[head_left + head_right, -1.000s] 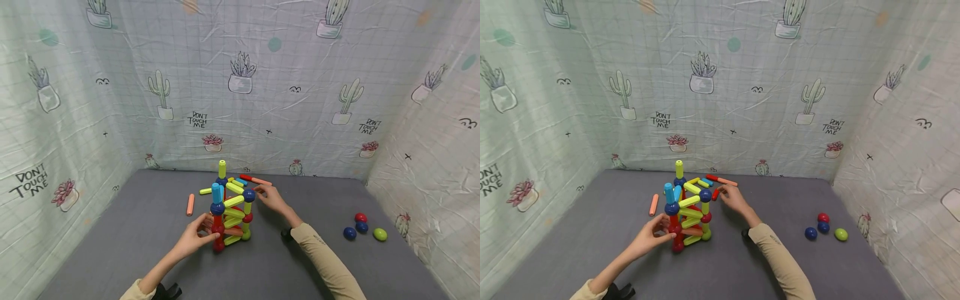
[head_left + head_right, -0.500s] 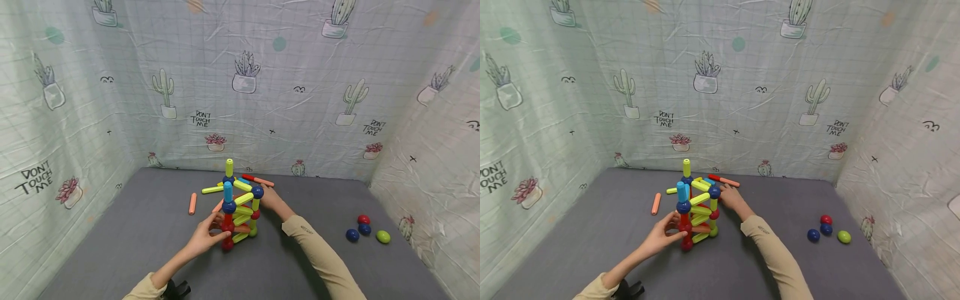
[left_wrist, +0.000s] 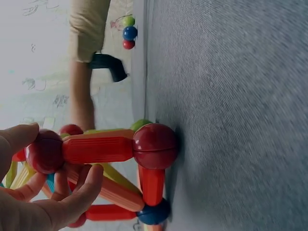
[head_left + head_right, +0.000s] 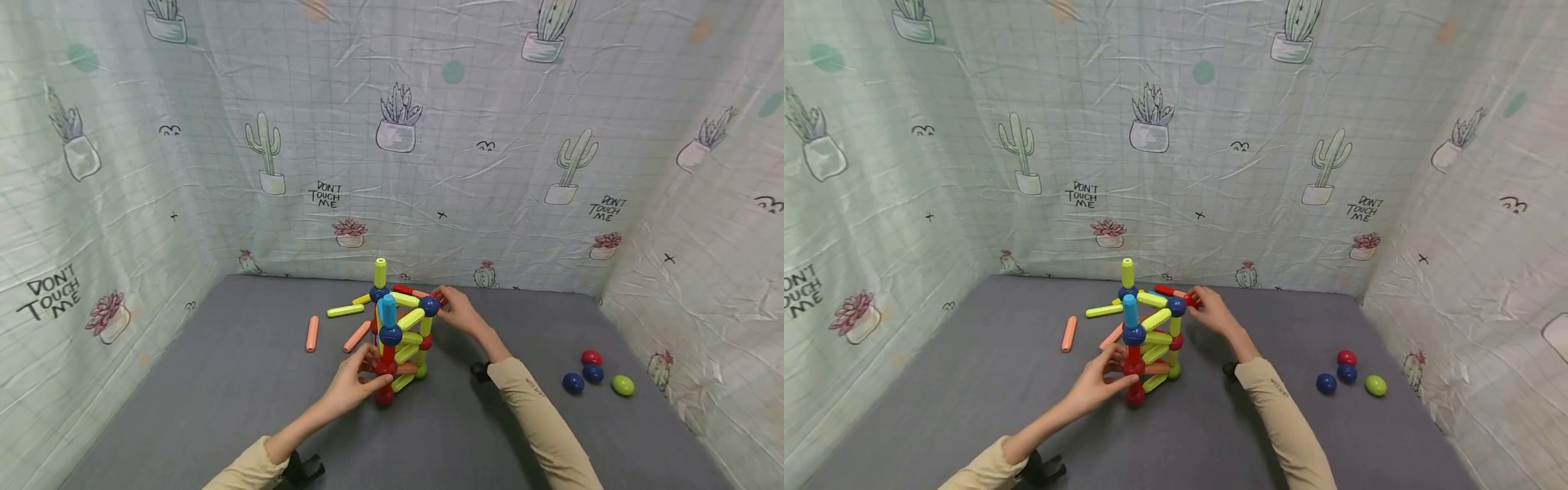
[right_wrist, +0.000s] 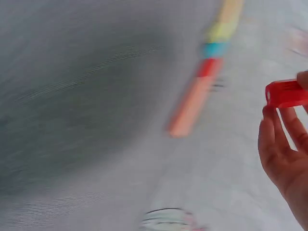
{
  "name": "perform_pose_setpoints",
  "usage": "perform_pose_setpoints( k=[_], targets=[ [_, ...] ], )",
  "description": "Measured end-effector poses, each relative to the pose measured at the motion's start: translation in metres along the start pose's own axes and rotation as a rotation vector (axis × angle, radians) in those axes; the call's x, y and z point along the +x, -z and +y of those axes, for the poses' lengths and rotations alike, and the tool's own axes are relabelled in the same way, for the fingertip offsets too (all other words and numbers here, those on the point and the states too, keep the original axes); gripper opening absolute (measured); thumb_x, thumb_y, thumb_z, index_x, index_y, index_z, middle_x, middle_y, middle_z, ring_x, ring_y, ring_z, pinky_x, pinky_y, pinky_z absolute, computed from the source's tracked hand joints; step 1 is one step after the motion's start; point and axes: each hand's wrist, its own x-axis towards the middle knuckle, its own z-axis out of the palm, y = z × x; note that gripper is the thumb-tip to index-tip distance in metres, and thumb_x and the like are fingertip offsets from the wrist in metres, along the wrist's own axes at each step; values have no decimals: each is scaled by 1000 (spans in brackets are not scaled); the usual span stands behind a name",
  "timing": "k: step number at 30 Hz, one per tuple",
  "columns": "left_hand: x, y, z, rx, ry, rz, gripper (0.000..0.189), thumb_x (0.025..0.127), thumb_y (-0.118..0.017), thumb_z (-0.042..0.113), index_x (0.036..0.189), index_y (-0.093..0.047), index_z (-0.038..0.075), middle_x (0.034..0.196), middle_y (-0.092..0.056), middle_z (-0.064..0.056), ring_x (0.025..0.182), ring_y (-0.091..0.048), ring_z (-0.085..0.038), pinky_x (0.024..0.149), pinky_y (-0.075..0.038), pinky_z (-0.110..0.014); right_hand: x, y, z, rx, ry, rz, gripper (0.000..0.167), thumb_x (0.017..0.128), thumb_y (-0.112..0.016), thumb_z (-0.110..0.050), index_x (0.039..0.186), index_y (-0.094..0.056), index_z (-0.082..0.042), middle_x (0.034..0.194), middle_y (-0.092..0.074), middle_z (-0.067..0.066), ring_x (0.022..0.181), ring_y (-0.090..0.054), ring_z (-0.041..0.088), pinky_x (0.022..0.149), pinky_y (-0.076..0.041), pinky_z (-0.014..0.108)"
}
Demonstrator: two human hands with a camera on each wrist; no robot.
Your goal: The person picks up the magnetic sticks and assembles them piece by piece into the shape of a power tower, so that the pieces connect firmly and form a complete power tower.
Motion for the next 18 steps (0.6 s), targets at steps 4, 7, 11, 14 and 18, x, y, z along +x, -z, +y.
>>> perform_pose_setpoints(
  k=[4,7,11,14,18],
  targets=[
    [2,-7,3,5,-37,-23,32,81,-64,22,103,-48,7,94,-58,-11,81,-61,-19,65,-53,-25,-5,38,-27,328,-48,135,31,88,-55,-19,115,-50,-4,104,-57,17,92,-57,24,74,-48,32],
    [3,-12,7,7,-59,-45,31,82,-63,22,105,-49,7,96,-59,-11,81,-61,-19,65,-52,-23,-9,63,-51,494,-29,173,33,88,-55,-19,116,-49,-3,104,-55,18,92,-55,20,76,-48,34],
    [4,-20,13,28,-78,-76,31,83,-62,18,108,-48,5,100,-60,-12,83,-62,-22,63,-51,-19,-14,80,-75,509,28,137,33,88,-56,-16,117,-49,-2,106,-55,17,92,-55,15,77,-49,29],
    [3,-25,25,29,-83,-105,32,84,-61,12,111,-48,1,103,-59,-16,85,-61,-28,63,-50,-19,-21,85,-88,458,56,110,32,88,-54,-10,118,-48,0,106,-56,20,93,-55,21,75,-48,22],
    [0,-28,46,6,-77,-146,33,84,-59,8,113,-47,-5,106,-56,-22,89,-59,-34,64,-49,-18,-29,87,-98,422,45,110,31,88,-52,-7,118,-48,2,103,-56,21,90,-56,31,71,-48,22]
  ],
)
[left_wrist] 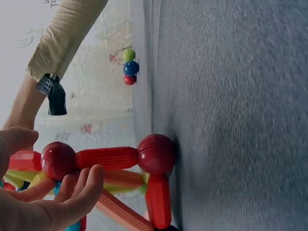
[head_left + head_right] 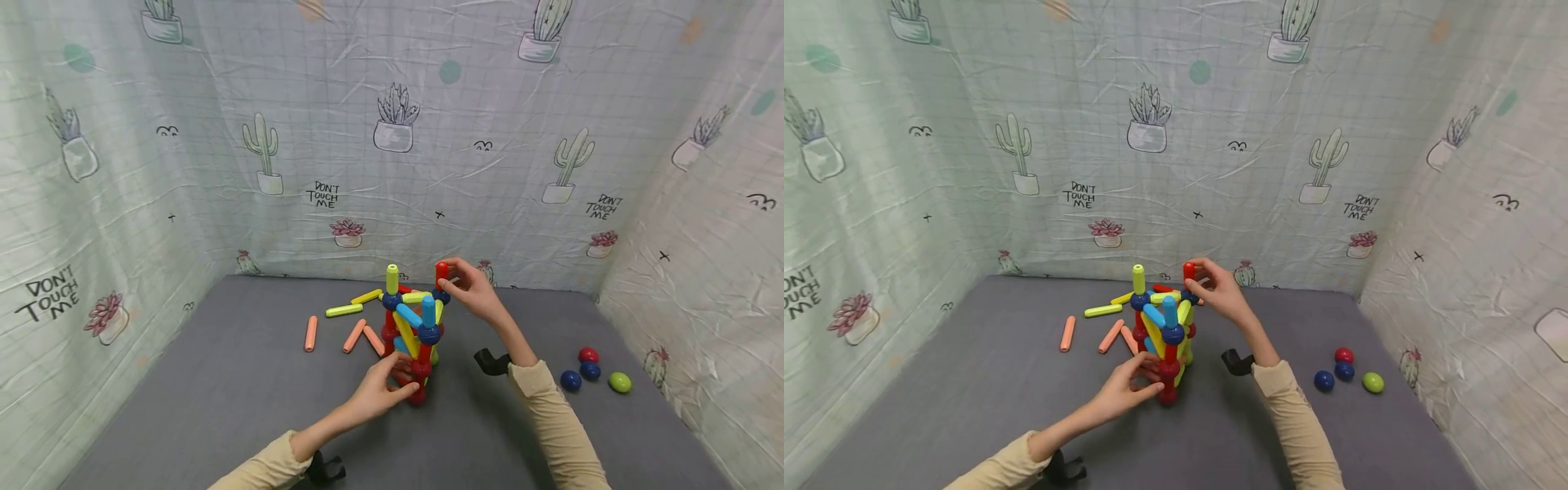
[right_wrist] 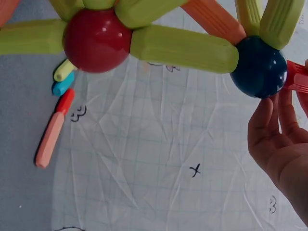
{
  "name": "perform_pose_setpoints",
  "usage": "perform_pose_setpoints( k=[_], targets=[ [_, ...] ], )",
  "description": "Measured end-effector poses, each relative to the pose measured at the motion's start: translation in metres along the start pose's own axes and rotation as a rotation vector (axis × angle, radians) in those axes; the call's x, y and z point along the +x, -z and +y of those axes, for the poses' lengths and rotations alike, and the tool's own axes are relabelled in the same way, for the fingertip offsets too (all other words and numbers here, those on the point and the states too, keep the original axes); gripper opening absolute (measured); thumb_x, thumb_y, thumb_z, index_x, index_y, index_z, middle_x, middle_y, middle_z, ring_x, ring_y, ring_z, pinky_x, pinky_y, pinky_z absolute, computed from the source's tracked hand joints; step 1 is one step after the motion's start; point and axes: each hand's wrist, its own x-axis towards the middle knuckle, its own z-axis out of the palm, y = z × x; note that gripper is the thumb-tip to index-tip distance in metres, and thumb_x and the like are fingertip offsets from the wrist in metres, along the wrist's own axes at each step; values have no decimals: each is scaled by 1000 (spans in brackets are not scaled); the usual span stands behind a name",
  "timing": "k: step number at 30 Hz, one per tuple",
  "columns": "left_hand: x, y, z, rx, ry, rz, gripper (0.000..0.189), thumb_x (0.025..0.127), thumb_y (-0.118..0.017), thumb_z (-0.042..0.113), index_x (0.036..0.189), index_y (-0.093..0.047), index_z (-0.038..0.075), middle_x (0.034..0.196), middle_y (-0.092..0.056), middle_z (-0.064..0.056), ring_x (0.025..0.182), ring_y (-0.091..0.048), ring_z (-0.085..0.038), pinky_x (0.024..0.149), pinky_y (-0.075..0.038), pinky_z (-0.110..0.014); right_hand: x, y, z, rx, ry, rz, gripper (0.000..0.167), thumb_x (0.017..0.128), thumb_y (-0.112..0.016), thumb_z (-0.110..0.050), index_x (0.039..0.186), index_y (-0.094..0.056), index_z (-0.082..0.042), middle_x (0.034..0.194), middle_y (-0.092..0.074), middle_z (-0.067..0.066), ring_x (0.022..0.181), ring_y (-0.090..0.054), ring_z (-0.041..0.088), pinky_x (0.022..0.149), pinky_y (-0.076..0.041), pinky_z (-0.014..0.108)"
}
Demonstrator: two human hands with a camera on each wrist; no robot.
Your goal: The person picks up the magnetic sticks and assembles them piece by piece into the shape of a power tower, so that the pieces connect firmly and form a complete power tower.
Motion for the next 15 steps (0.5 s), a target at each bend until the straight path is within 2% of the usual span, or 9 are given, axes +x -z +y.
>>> perform_pose_setpoints(
  k=[4,7,9,12,15],
  targets=[
    [-1,0,13,-3,3,-14,33,85,-58,8,113,-48,-6,107,-56,-23,91,-59,-35,66,-49,-18,-1,3,11,3,1,2,33,89,-53,-13,120,-48,-4,106,-56,18,92,-56,30,73,-48,22],
    [0,3,14,-7,-1,-19,31,86,-57,8,113,-49,-5,108,-57,-22,91,-59,-33,67,-49,-18,-7,13,30,-5,3,24,35,89,-53,-19,123,-48,-9,111,-56,17,97,-55,23,77,-48,22],
    [0,8,12,-11,-6,-8,29,86,-56,8,112,-51,-4,107,-59,-21,91,-60,-33,67,-49,-18,-16,25,44,-56,-6,62,36,90,-53,-21,123,-49,-10,112,-57,16,97,-56,17,76,-48,23],
    [3,20,3,-10,-28,70,25,86,-56,7,108,-54,-4,104,-60,-21,89,-60,-33,66,-50,-20,-39,47,67,-235,-34,124,33,89,-53,-20,120,-52,-9,107,-61,15,91,-58,16,71,-49,24],
    [10,33,-13,-7,-14,214,21,86,-57,9,104,-57,-1,100,-61,-18,86,-60,-29,63,-50,-23,-68,70,88,-465,-87,114,29,87,-56,-15,114,-56,-6,100,-62,15,84,-59,21,67,-49,32]
  ],
)
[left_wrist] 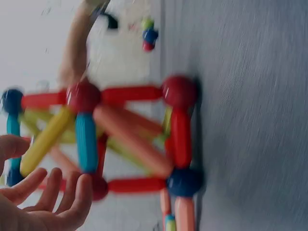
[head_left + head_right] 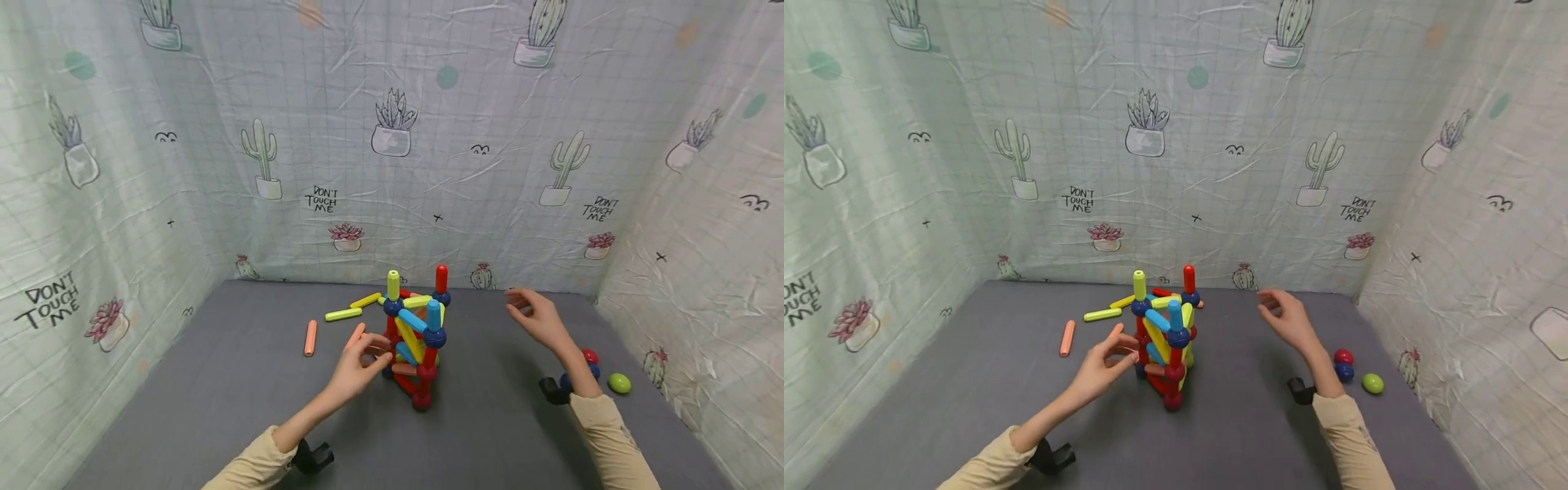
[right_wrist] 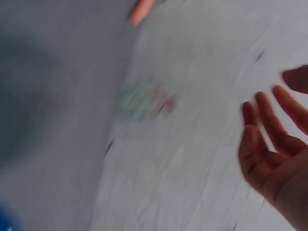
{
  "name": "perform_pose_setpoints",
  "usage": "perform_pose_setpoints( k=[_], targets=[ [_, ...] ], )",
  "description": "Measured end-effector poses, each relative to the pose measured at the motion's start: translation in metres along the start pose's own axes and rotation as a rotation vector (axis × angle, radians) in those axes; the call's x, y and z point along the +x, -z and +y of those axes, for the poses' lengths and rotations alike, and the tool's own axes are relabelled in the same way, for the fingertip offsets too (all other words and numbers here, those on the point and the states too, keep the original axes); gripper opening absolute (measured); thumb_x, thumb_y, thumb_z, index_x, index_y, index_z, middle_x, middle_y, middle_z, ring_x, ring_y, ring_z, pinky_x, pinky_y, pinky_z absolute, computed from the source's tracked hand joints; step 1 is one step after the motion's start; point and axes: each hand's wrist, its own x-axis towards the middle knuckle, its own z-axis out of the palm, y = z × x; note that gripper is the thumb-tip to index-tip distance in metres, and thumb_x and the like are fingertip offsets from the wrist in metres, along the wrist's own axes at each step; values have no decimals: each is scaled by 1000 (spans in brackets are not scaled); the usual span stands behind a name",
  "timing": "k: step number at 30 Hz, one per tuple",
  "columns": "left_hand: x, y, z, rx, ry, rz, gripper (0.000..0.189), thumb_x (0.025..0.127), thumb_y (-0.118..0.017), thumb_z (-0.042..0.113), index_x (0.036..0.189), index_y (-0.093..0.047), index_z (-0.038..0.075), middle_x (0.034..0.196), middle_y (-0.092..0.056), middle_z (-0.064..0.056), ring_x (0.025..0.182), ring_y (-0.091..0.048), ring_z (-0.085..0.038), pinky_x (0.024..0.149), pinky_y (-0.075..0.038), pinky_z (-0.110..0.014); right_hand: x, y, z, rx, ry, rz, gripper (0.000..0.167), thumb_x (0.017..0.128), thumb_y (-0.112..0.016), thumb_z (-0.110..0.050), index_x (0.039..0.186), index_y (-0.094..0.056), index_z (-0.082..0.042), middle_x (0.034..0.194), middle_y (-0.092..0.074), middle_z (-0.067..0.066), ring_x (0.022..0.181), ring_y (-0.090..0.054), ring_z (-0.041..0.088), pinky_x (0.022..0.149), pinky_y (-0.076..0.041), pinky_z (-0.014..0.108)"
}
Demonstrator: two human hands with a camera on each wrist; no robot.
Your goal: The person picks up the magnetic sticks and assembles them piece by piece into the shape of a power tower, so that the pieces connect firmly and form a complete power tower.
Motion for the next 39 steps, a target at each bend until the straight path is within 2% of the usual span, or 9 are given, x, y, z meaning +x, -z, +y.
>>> perform_pose_setpoints(
  k=[4,8,14,20,23,26,32,36,39],
  targets=[
    [14,13,-18,-13,29,162,21,86,-58,16,105,-58,6,102,-61,-13,90,-59,-23,67,-50,-25,-38,14,34,-238,-29,-141,26,81,-62,-10,106,-58,-3,97,-58,17,84,-57,30,69,-46,42],
    [26,21,-19,-57,-8,225,24,87,-57,17,108,-55,5,108,-57,-19,96,-58,-27,73,-51,-29,-77,18,57,-395,-20,-237,28,75,-68,-14,101,-60,-7,93,-55,14,83,-52,33,62,-44,42],
    [36,22,5,-89,-12,210,27,88,-54,11,113,-52,1,110,-56,-20,101,-55,-32,76,-49,-30,-107,17,77,-492,-30,-290,38,66,-76,-22,99,-59,-10,88,-53,13,76,-49,33,56,-43,44],
    [47,10,-4,-92,-31,183,33,89,-54,19,118,-50,4,114,-55,-13,101,-55,-27,76,-49,-36,-109,11,78,-512,-53,-314,34,67,-73,-10,98,-59,-10,83,-51,10,70,-50,26,53,-41,36],
    [51,7,-5,-79,-28,182,32,89,-53,21,119,-50,10,113,-54,-12,100,-55,-25,76,-48,-34,-97,12,65,-483,-8,-261,31,70,-70,-9,100,-60,-12,84,-52,7,70,-51,21,52,-40,31],
    [52,7,6,-76,-41,189,31,90,-52,18,120,-49,10,111,-54,-14,100,-55,-27,75,-47,-30,-71,18,37,-406,62,-202,34,75,-68,-12,107,-58,-11,91,-55,9,75,-54,20,56,-43,30],
    [53,8,32,-80,-97,197,31,91,-48,10,121,-48,2,112,-53,-22,100,-54,-35,73,-45,-28,-3,39,-50,-193,249,-35,41,78,-66,-9,115,-50,-4,105,-56,13,85,-56,23,68,-48,37],
    [56,6,38,-88,-94,198,30,92,-47,10,120,-49,0,112,-53,-24,98,-54,-35,72,-45,-29,32,43,-105,-125,384,57,42,78,-66,-9,117,-49,-4,108,-55,13,89,-53,22,70,-48,38],
    [57,5,37,-91,-94,200,29,92,-46,9,119,-50,-1,111,-54,-24,97,-55,-35,71,-45,-29,51,37,-128,-126,462,71,42,80,-65,-9,118,-49,-5,109,-54,12,93,-51,23,72,-47,37]
  ],
)
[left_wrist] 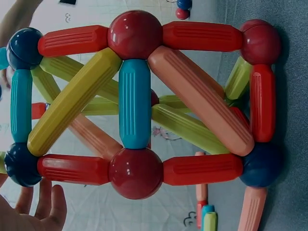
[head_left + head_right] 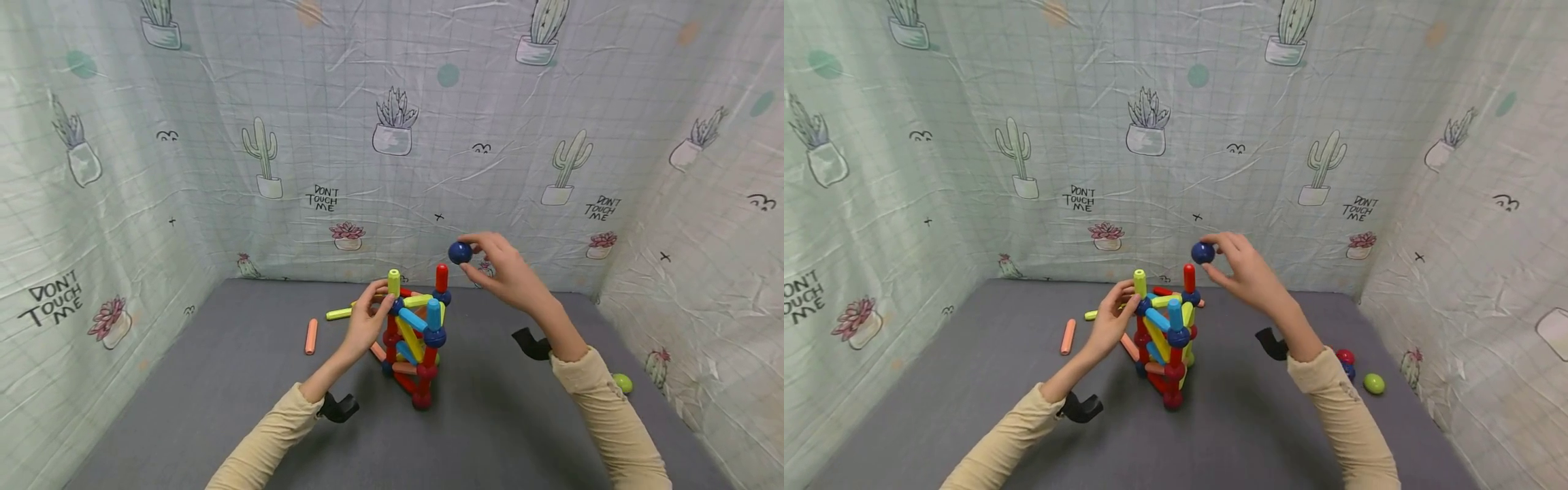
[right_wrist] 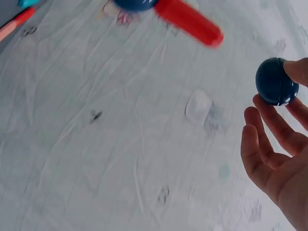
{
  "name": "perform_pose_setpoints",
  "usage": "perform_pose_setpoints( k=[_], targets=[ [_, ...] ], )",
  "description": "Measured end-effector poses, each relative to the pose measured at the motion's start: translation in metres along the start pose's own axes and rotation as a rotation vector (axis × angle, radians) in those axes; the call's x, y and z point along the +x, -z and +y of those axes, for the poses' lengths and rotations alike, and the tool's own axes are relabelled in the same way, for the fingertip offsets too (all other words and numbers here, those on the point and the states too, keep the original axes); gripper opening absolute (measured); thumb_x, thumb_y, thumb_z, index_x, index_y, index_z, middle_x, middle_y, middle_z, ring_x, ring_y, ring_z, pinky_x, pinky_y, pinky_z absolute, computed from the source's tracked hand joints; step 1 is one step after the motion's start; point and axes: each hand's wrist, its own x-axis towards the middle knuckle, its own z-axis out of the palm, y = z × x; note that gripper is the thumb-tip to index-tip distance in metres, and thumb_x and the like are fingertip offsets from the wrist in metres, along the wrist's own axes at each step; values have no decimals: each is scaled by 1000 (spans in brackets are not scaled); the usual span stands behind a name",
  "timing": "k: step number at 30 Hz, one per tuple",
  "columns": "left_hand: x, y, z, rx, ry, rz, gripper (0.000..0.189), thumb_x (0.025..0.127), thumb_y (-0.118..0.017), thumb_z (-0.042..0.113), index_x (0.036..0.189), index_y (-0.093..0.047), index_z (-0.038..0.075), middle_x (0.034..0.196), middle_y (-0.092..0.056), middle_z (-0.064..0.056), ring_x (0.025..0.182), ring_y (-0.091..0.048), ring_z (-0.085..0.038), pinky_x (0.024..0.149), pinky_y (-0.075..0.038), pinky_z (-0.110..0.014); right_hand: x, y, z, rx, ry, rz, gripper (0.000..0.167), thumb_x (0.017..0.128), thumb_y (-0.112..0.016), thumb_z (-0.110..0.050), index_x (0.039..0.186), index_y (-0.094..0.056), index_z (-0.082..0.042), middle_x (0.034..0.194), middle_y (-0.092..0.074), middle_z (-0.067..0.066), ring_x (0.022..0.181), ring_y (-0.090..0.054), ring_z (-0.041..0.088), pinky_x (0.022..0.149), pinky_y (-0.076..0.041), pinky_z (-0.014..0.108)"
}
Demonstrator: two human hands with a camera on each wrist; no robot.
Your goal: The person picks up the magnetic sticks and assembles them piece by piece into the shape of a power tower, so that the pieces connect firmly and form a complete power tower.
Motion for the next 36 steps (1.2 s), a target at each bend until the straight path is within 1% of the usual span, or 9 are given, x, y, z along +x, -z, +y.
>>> perform_pose_setpoints(
  k=[3,6,14,17,19,22,26,31,36],
  targets=[
    [0,-1,-1,0,-14,-1,29,92,-46,9,119,-50,0,109,-54,-23,96,-55,-35,71,-46,-29,13,-8,-5,-30,24,-35,41,81,-64,-11,119,-51,-6,111,-54,11,98,-48,24,78,-46,38],
    [1,-1,-1,-2,-34,-3,28,92,-46,9,118,-49,0,108,-54,-23,95,-55,-36,71,-47,-32,14,-15,-3,-63,6,-59,40,81,-64,-11,119,-52,-6,109,-54,10,101,-46,25,81,-45,40],
    [-2,-2,1,-11,-22,-5,27,92,-45,9,118,-48,-1,107,-54,-24,93,-55,-36,70,-47,-36,-8,-18,16,-15,-54,-13,53,82,-62,-11,131,-41,-7,115,-51,14,99,-49,27,81,-45,43],
    [-2,-3,1,-15,-19,-9,27,93,-45,9,118,-48,0,107,-54,-24,93,-54,-37,69,-46,-32,-33,-17,37,-57,-93,15,50,82,-62,-8,129,-44,-4,114,-51,17,98,-50,30,81,-44,45],
    [-2,-3,1,-13,-21,-10,28,93,-45,10,118,-48,0,107,-54,-24,93,-54,-37,68,-44,-27,-57,-17,59,-155,-114,22,46,80,-63,-6,124,-48,-3,109,-53,17,96,-50,32,78,-43,46],
    [-3,-3,1,-9,-20,-9,28,93,-45,10,118,-48,0,107,-53,-24,93,-54,-37,66,-43,-23,-102,-20,97,-344,-140,12,40,77,-64,-5,115,-54,-1,100,-55,19,88,-50,35,68,-42,47],
    [-3,-3,0,-11,-12,-12,28,93,-45,10,118,-48,0,107,-53,-24,92,-54,-37,65,-43,-22,-165,-20,137,-518,-249,-62,29,80,-60,-8,108,-55,-3,95,-53,19,81,-48,37,60,-39,47],
    [-3,-3,1,-10,-15,-8,27,93,-45,9,118,-48,-1,107,-53,-24,91,-54,-37,65,-43,-23,-219,-15,159,-534,-449,-238,27,83,-57,-13,108,-53,-2,95,-51,23,84,-46,43,64,-38,53],
    [-2,-2,3,2,-20,-6,27,93,-44,8,118,-48,-1,106,-53,-24,91,-54,-37,66,-44,-25,-239,-14,168,-462,-580,-395,27,84,-55,-16,107,-56,-3,95,-54,29,85,-46,49,65,-36,60]
  ],
)
